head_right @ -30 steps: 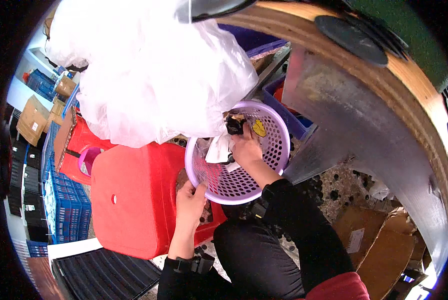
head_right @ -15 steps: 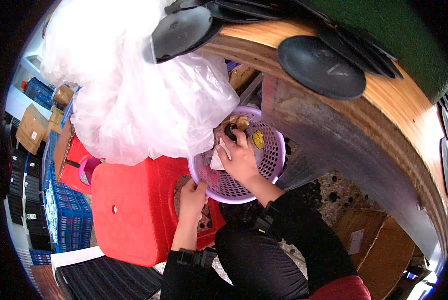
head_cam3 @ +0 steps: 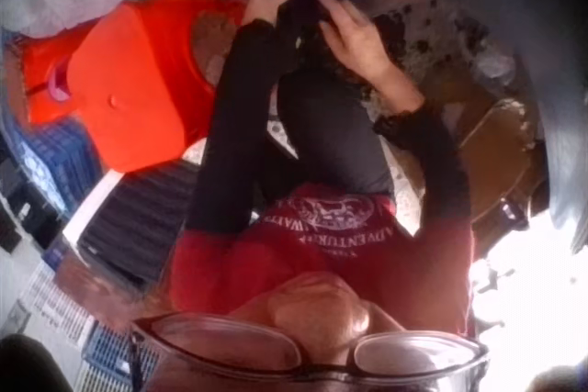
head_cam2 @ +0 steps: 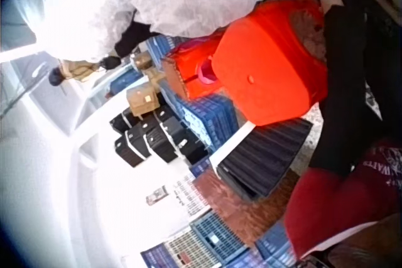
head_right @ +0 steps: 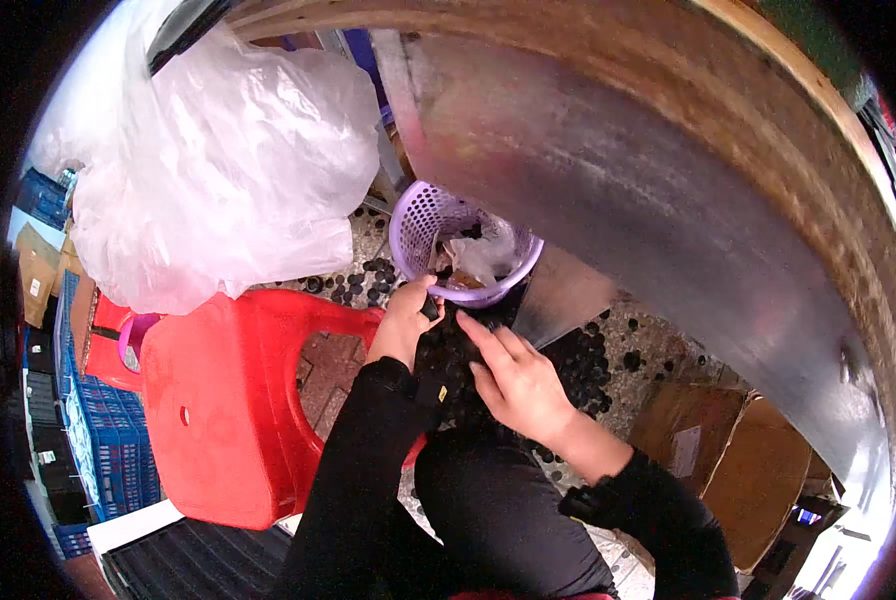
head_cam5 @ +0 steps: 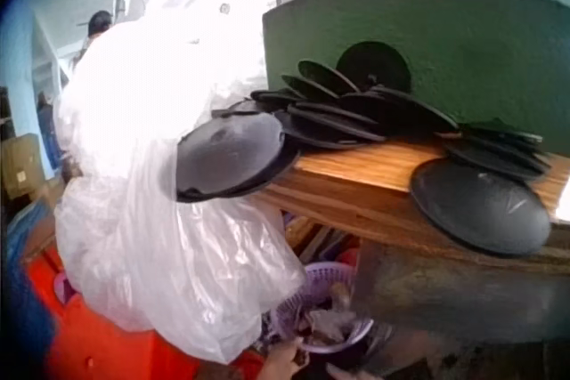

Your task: The person sorts black rubber parts from a large sack into a blue crate lined with a plastic bag. They also move a red stool, handle a cardboard box, and pick up scattered parts from the floor to place them into a purple basket.

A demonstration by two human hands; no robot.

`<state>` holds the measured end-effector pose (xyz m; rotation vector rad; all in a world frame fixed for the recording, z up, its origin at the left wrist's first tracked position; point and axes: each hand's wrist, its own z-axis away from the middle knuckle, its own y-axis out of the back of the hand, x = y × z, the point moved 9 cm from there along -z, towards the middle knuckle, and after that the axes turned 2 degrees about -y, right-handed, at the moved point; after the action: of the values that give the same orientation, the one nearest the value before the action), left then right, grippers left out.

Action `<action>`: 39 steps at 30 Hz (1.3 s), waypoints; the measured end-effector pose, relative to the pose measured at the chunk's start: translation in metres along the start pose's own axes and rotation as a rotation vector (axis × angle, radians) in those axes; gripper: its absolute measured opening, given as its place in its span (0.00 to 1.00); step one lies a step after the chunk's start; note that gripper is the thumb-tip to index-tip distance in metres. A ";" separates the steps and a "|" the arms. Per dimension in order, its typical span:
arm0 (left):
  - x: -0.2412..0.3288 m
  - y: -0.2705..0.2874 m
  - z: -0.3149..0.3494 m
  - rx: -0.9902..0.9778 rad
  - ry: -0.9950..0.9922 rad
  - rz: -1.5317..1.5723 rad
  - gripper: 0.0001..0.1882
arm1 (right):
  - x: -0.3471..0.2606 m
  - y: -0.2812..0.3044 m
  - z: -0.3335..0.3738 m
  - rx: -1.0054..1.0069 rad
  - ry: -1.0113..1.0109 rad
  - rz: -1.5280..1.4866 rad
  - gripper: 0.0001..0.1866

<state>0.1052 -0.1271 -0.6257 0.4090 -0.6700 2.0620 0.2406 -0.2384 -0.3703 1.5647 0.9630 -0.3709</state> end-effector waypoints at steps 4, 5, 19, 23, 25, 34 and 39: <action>0.017 -0.021 0.005 -0.110 -0.070 -0.114 0.25 | 0.020 0.023 0.055 -0.086 -0.080 0.095 0.23; 0.034 -0.007 -0.005 -0.073 -0.226 -0.063 0.25 | 0.027 0.026 0.065 -0.102 -0.146 0.089 0.22; 0.099 -0.033 0.097 -0.201 -0.574 0.015 0.10 | 0.052 0.060 0.132 -0.075 -0.471 0.033 0.17; 0.059 -0.022 0.141 -0.215 -0.366 0.006 0.12 | 0.010 0.084 0.160 -0.194 -0.578 0.013 0.17; 0.027 -0.028 0.182 -0.344 -0.159 0.043 0.10 | -0.013 0.106 0.179 -0.233 -0.625 0.015 0.16; -0.187 -0.115 0.419 -0.694 0.259 -0.435 0.14 | -0.110 0.213 0.437 0.007 -1.161 -0.062 0.16; -0.236 -0.180 0.521 -0.748 0.105 -0.700 0.36 | -0.239 0.287 0.587 0.263 -1.501 -0.158 0.15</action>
<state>0.4004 -0.5165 -0.2785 0.0693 -0.9993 1.0658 0.4721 -0.8589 -0.1568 0.9616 -0.1721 -1.5277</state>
